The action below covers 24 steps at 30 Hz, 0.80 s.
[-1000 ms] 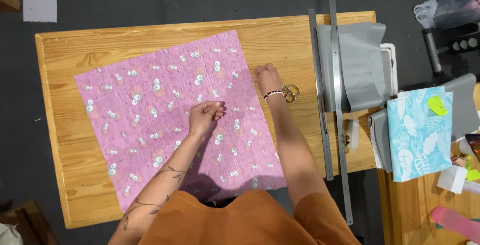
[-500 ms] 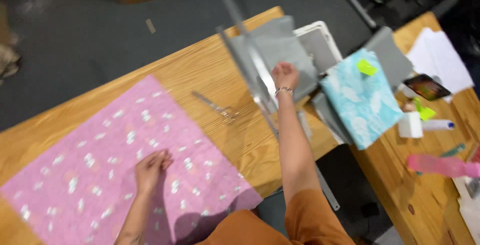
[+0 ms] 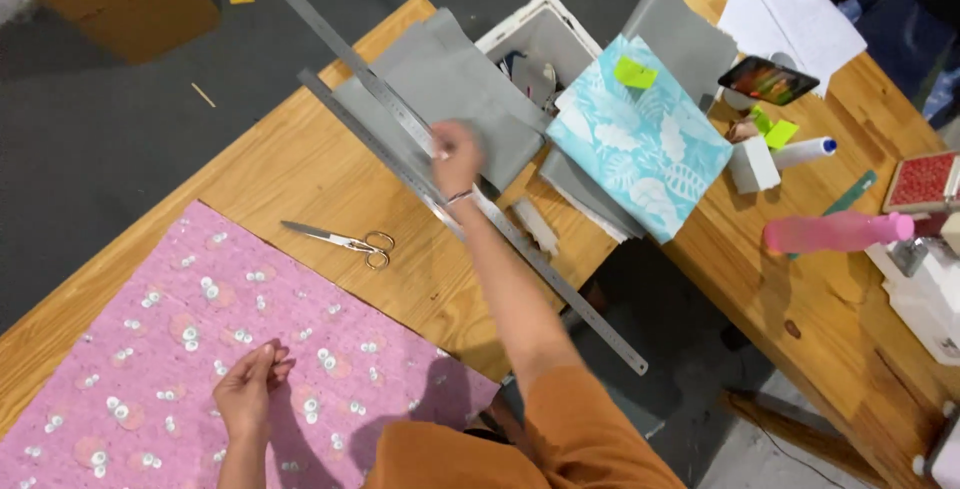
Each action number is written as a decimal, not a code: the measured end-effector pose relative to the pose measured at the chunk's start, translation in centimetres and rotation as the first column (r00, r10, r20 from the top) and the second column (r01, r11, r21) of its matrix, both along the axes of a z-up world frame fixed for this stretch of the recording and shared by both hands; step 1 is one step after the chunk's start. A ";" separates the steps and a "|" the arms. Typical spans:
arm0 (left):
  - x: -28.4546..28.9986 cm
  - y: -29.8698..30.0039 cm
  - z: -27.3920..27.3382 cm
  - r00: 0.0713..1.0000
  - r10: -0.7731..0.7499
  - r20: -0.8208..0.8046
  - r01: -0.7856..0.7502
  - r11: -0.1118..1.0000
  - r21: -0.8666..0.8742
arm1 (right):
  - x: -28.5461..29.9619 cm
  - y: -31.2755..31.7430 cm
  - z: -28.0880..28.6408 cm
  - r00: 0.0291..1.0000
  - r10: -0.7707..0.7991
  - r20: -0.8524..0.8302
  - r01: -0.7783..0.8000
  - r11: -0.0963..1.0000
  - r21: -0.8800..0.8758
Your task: The person uses scissors to trim the edges of a pink patterned fabric laid on a wooden table. They cut along the sides to remove excess material and then fold the fabric to align the edges.
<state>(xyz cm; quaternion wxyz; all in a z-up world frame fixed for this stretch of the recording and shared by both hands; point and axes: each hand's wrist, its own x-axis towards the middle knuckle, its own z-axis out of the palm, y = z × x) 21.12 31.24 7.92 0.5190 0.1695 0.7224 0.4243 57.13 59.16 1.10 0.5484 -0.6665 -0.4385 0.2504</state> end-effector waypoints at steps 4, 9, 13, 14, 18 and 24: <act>-0.8 0.3 -0.1 1.000 -0.023 0.021 0.021 0.996 0.092 | -13.0 -5.9 5.4 0.935 0.322 0.149 -0.329 0.944 0.022; -4.0 0.8 -2.6 0.989 -0.020 -0.145 0.047 0.981 0.187 | -22.8 -9.2 5.4 0.766 0.641 -0.049 -0.642 0.763 -0.071; -8.8 -1.9 -4.4 0.984 0.099 -0.149 -0.053 0.957 0.287 | -28.6 -11.7 10.6 0.629 0.733 0.260 -0.726 0.673 -0.140; -10.6 -3.0 -4.5 0.972 0.159 -0.172 -0.107 0.954 0.279 | -30.3 -12.7 9.6 0.587 0.774 0.239 -0.770 0.624 -0.129; -18.1 -8.0 -5.9 0.854 0.320 -0.411 -0.279 0.947 0.159 | -36.7 -16.5 6.7 0.470 0.883 0.003 -0.855 0.455 -0.250; -29.2 -14.7 -7.9 0.516 0.663 -0.543 -0.642 0.718 0.267 | -46.9 -22.1 5.4 0.223 0.971 -0.088 -0.910 0.175 -0.376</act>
